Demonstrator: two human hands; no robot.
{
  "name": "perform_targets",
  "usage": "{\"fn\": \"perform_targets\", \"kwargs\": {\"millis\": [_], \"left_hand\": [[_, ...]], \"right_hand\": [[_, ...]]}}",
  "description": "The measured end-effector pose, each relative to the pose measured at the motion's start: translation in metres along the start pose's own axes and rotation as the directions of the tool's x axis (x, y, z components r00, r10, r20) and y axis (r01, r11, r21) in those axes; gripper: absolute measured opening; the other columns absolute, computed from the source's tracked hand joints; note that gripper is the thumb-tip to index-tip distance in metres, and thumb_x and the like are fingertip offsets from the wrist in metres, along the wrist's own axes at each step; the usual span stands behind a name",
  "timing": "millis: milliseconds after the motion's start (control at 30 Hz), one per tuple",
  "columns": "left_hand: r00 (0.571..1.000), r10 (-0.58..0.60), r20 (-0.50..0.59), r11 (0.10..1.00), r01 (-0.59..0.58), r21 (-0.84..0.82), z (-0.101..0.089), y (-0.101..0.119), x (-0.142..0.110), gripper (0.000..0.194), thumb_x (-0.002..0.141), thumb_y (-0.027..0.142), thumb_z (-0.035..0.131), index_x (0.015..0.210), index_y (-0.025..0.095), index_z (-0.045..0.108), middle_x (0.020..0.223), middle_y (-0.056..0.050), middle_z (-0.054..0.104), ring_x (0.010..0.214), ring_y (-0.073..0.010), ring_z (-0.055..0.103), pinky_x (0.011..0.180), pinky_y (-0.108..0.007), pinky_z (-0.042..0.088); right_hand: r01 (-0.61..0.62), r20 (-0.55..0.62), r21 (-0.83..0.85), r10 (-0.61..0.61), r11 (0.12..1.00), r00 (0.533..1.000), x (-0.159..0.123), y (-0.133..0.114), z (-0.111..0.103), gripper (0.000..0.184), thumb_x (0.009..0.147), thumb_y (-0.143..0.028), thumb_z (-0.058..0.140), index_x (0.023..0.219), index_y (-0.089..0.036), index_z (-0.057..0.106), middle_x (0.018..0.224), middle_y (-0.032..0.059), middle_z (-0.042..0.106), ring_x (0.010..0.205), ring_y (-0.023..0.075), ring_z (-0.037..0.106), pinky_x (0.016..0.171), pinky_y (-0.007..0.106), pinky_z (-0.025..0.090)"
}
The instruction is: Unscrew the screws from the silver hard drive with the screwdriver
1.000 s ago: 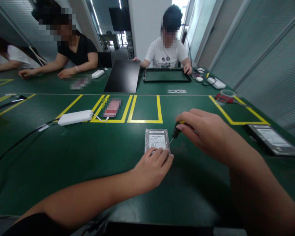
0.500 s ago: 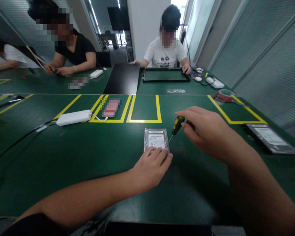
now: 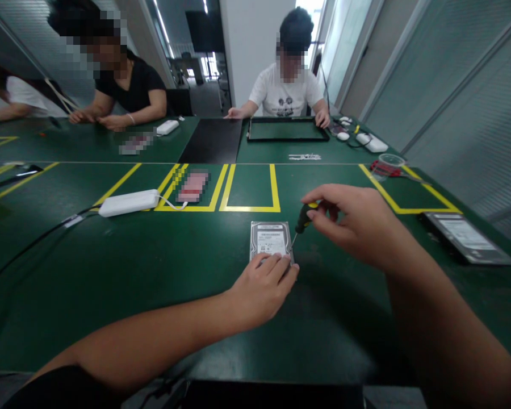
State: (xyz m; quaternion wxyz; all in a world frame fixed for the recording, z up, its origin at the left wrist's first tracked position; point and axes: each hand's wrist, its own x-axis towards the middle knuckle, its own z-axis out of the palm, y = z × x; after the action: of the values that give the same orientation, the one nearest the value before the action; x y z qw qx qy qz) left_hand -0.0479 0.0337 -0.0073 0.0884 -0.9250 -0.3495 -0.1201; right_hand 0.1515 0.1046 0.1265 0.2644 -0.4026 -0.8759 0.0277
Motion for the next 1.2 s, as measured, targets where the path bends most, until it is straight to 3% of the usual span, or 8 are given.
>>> {"fn": "perform_targets", "kwargs": {"millis": [233,400,633,967,1200], "left_hand": [[1.0,-0.001,0.005,1.0,0.001,-0.022,-0.0037,0.0,0.0006,0.045,0.096,0.029,0.046,0.139,0.013,0.049,0.137,-0.014,0.055,0.124,-0.0286,0.052,0.1,-0.045,0.042],[1.0,-0.012,0.011,0.999,0.013,-0.05,-0.0013,-0.0007,-0.001,0.047,0.095,0.029,0.049,0.14,0.015,0.048,0.139,-0.014,0.053,0.125,-0.0288,0.051,0.101,-0.046,0.041],[0.999,-0.035,0.001,0.994,0.035,-0.106,0.0028,-0.0014,-0.0032,0.046,0.096,0.025,0.045,0.141,0.015,0.047,0.14,-0.013,0.053,0.126,-0.0289,0.05,0.103,-0.048,0.039],[0.999,-0.034,0.011,0.993,0.035,-0.115,0.0004,-0.0014,-0.0032,0.047,0.095,0.025,0.046,0.141,0.015,0.046,0.141,-0.014,0.052,0.127,-0.0295,0.049,0.104,-0.049,0.037],[0.999,-0.038,0.025,0.991,0.04,-0.125,-0.001,-0.0011,-0.0027,0.048,0.095,0.026,0.046,0.142,0.015,0.045,0.143,-0.014,0.051,0.128,-0.0296,0.048,0.105,-0.049,0.036]], "right_hand": [[0.011,-0.015,0.022,-0.011,1.0,1.0,0.0037,0.0008,0.0048,0.014,0.088,-0.03,0.06,0.092,-0.019,0.067,0.091,0.0058,0.065,0.078,0.0165,0.059,0.07,0.03,0.044],[-0.06,-0.07,0.052,0.064,0.997,0.995,0.003,0.0041,0.0044,0.022,0.083,-0.029,0.067,0.102,-0.017,0.066,0.084,0.0031,0.067,0.07,0.0146,0.059,0.067,0.029,0.044],[-0.016,-0.025,0.08,0.018,0.997,1.0,0.0039,0.005,0.0028,0.015,0.086,-0.026,0.06,0.097,-0.02,0.068,0.097,0.0046,0.069,0.085,0.0173,0.062,0.073,0.03,0.047],[-0.072,-0.046,0.04,0.074,0.997,0.996,0.0029,0.0025,0.0021,0.022,0.085,-0.027,0.063,0.104,-0.019,0.068,0.088,0.0034,0.07,0.071,0.0143,0.059,0.066,0.028,0.044],[-0.045,-0.01,0.063,0.045,0.997,0.999,0.0043,0.0034,0.0027,0.018,0.089,-0.03,0.057,0.099,-0.02,0.068,0.097,0.0046,0.07,0.081,0.0168,0.061,0.067,0.029,0.044]]}}
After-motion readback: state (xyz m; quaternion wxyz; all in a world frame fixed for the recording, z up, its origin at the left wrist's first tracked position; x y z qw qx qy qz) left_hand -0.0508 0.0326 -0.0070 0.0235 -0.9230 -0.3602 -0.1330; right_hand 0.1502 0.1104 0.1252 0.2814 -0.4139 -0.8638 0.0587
